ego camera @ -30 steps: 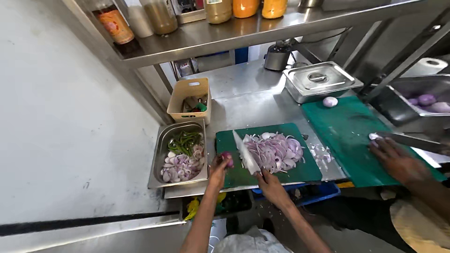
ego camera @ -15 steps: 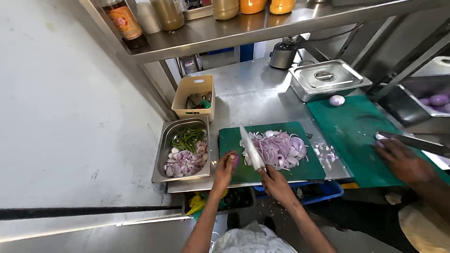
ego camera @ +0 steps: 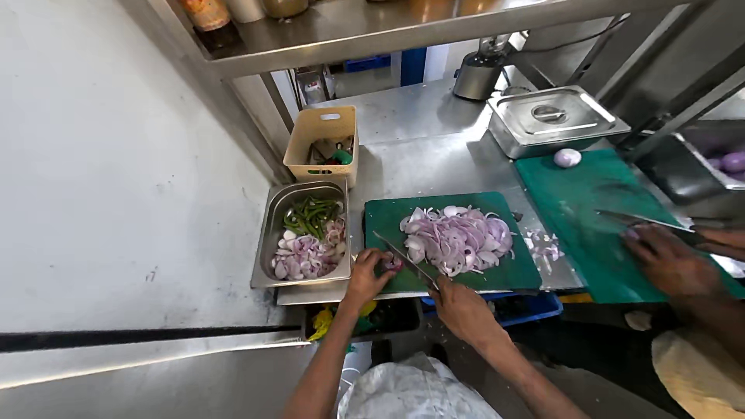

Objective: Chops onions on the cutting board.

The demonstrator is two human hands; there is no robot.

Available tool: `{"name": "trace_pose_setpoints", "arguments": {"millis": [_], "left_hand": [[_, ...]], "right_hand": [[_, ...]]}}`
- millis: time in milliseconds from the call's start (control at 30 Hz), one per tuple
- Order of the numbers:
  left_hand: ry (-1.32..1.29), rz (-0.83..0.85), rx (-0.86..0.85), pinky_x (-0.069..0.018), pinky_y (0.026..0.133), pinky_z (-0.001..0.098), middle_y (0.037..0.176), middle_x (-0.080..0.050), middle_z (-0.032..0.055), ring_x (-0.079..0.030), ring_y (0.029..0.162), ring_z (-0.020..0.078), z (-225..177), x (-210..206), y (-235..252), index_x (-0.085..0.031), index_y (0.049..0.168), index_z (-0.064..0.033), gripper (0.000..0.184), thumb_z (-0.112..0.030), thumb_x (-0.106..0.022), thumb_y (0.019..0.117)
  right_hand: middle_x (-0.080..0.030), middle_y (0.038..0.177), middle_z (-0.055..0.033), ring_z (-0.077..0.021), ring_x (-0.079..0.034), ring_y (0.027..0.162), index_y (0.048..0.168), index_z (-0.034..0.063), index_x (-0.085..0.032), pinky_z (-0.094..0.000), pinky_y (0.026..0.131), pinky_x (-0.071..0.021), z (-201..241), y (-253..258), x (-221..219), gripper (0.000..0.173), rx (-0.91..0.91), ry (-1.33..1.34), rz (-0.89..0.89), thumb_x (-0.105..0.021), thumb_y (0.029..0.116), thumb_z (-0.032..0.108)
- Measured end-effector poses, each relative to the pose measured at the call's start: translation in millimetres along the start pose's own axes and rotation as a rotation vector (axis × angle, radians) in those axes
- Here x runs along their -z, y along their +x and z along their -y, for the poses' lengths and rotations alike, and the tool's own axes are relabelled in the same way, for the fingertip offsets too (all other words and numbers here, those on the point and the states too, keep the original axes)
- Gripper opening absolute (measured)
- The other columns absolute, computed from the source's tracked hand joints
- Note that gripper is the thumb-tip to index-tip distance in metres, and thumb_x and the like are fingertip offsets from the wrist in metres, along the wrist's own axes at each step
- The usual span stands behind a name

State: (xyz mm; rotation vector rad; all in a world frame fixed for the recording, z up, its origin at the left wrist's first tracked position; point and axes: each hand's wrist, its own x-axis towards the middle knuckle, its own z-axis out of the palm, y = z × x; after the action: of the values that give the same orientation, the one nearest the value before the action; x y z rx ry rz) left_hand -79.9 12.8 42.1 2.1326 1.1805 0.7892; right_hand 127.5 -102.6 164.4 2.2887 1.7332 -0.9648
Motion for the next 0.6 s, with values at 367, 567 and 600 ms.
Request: {"name": "trace_pose_setpoints", "arguments": {"millis": [367,567,600], "left_hand": [[0.036,0.020,-0.105,-0.0518,0.108,0.0402,0.121,-0.068,0.0038,-0.061,0.123,0.0197,11,-5,6,-0.075,0.104,-0.0143,0.031,-0.031,-0.087,0.0814],[-0.010,-0.254,0.059,-0.0568,0.101,0.0405,0.130,-0.064,0.0112,-0.063,0.121,0.0226,12,-31,0,-0.073,0.113,-0.0097,0.038,-0.026,-0.085,0.0811],[-0.050,-0.298,0.089,-0.0583,0.098,0.0390,0.127,-0.064,0.0124,-0.064,0.117,0.0221,9,-29,3,-0.071,0.114,-0.0073,0.040,-0.024,-0.085,0.0811]], "right_hand": [[-0.065,0.122,-0.0256,-0.0423,-0.067,0.113,0.145,0.0026,-0.042,-0.0590,0.094,-0.0549,10,57,-35,0.041,0.036,-0.016,0.130,-0.044,0.1093,0.024],[-0.065,0.122,-0.0246,-0.0407,-0.065,0.114,0.141,0.0032,-0.050,-0.0603,0.097,-0.0519,-25,50,-28,0.047,0.101,0.152,0.185,-0.047,0.1086,0.037],[-0.066,0.115,-0.0230,-0.0392,-0.067,0.108,0.134,0.0032,-0.054,-0.0593,0.093,-0.0530,-34,43,-25,0.045,0.118,0.187,0.145,-0.048,0.1081,0.039]]}}
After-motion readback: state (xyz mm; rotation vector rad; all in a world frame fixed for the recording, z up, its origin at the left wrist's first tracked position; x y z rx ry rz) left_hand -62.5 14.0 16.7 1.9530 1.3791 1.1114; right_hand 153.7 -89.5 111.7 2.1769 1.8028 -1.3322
